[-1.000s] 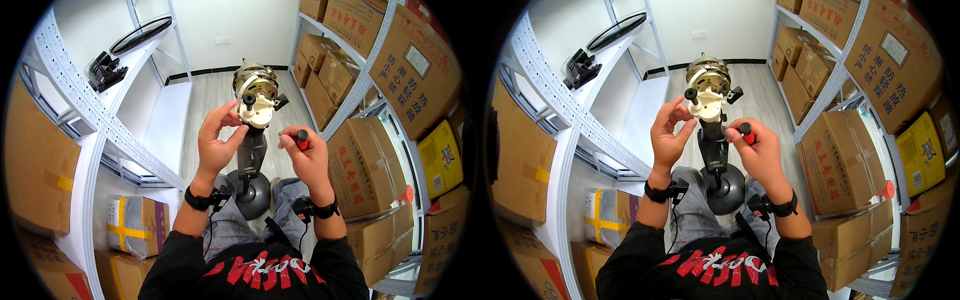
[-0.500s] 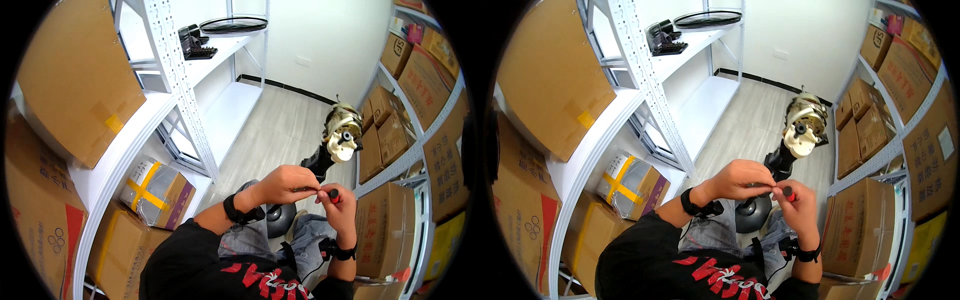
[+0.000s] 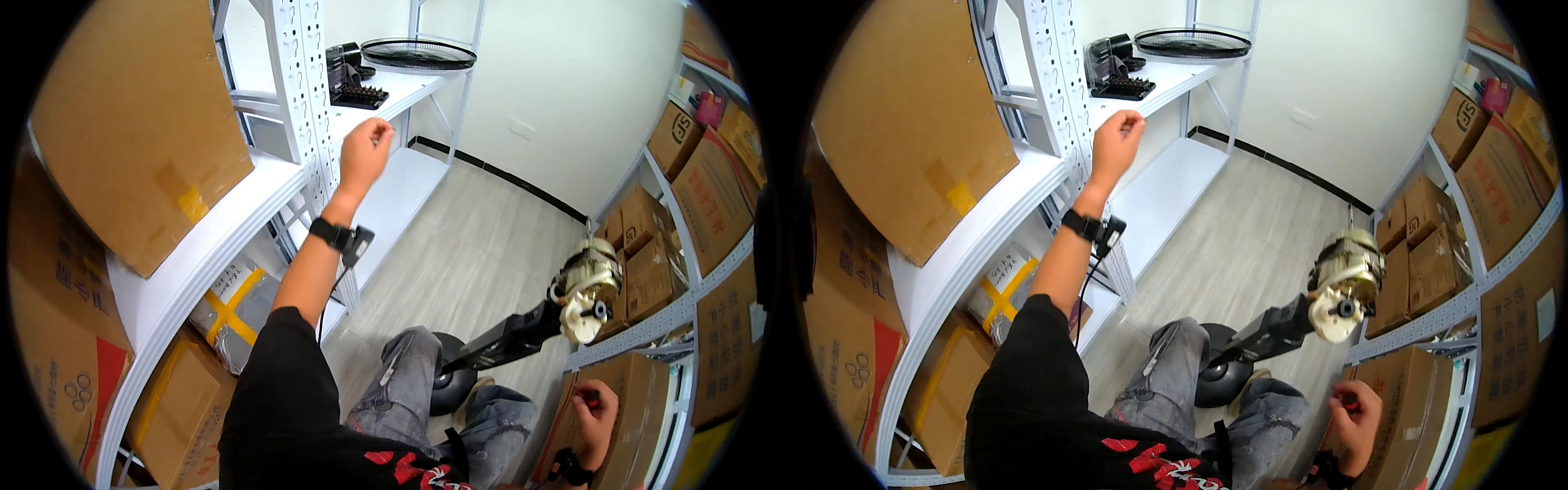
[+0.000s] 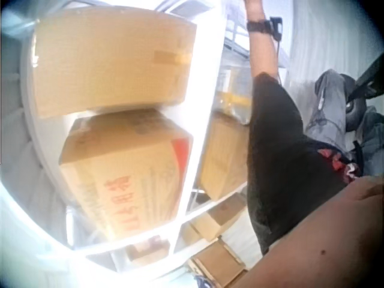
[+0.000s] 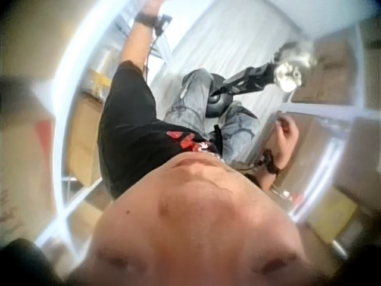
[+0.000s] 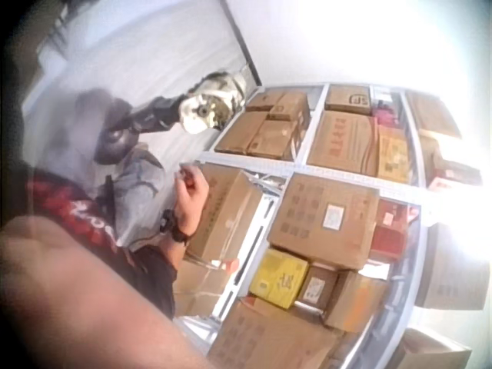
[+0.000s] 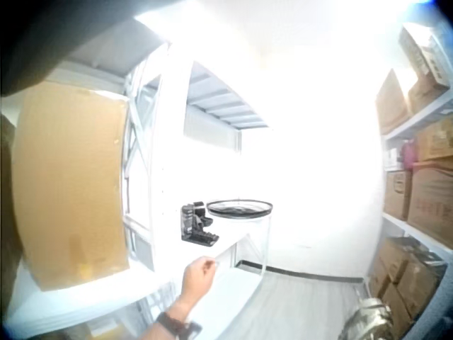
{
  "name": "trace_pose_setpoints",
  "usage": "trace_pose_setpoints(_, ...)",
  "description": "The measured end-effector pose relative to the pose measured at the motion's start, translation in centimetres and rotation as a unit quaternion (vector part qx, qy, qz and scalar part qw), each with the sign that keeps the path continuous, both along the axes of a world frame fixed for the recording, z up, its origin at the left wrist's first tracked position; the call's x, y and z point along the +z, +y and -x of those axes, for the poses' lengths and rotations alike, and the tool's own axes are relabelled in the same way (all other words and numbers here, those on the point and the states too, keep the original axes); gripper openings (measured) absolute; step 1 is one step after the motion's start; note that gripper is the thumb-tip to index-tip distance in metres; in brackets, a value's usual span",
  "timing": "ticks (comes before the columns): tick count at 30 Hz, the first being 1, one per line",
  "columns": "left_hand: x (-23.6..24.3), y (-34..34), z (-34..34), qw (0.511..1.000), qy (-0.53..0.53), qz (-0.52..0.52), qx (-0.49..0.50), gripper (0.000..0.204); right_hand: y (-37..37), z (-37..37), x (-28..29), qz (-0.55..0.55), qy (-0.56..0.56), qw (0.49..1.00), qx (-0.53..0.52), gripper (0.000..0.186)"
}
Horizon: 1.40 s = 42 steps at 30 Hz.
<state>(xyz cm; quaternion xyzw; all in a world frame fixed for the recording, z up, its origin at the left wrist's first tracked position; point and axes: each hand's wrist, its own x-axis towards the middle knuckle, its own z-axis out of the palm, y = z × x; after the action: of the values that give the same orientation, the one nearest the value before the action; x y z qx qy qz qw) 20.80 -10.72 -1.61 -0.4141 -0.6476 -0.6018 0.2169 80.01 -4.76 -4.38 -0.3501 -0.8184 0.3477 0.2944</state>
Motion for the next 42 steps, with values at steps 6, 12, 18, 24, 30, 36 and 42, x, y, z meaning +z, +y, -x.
trace_pose_setpoints(6, -1.0, 7.1, 14.6, 0.988, 0.052, 0.025, 0.140, 0.009, 3.3, -4.5, -0.1, 0.030, 0.119, 0.987, -0.107, 0.021)
trace_pose_setpoints(12, -2.0, 8.7, 20.4, 0.959, 0.028, 0.113, 0.259, 0.007, 4.8, -4.2, 0.2, -0.036, 0.066, 0.971, -0.228, 0.032)
trace_pose_setpoints(18, -1.9, 9.6, 22.0, 0.937, 0.056, 0.200, 0.283, 0.007, 6.6, -4.5, -2.0, -0.024, 0.013, 0.975, -0.221, 0.032)
trace_pose_setpoints(24, -2.1, 9.7, 22.0, 0.916, 0.052, 0.240, 0.318, 0.014, 6.4, -3.5, -1.9, -0.050, -0.003, 0.972, -0.229, 0.031)
trace_pose_setpoints(30, 0.0, 11.5, 19.8, 0.946, 0.168, 0.138, 0.241, 0.017, 5.1, -4.0, -3.3, 0.035, 0.261, 0.939, -0.221, 0.023)
trace_pose_setpoints(36, 4.2, 6.2, 6.4, 0.979, 0.198, 0.043, -0.012, 0.019, 5.3, -2.5, -2.1, -0.084, 0.165, 0.961, -0.205, 0.019)
trace_pose_setpoints(42, 0.1, 3.5, -10.3, 0.945, 0.023, 0.117, -0.305, 0.020, 2.1, 2.7, 0.1, -0.014, 0.158, 0.979, -0.124, 0.024)
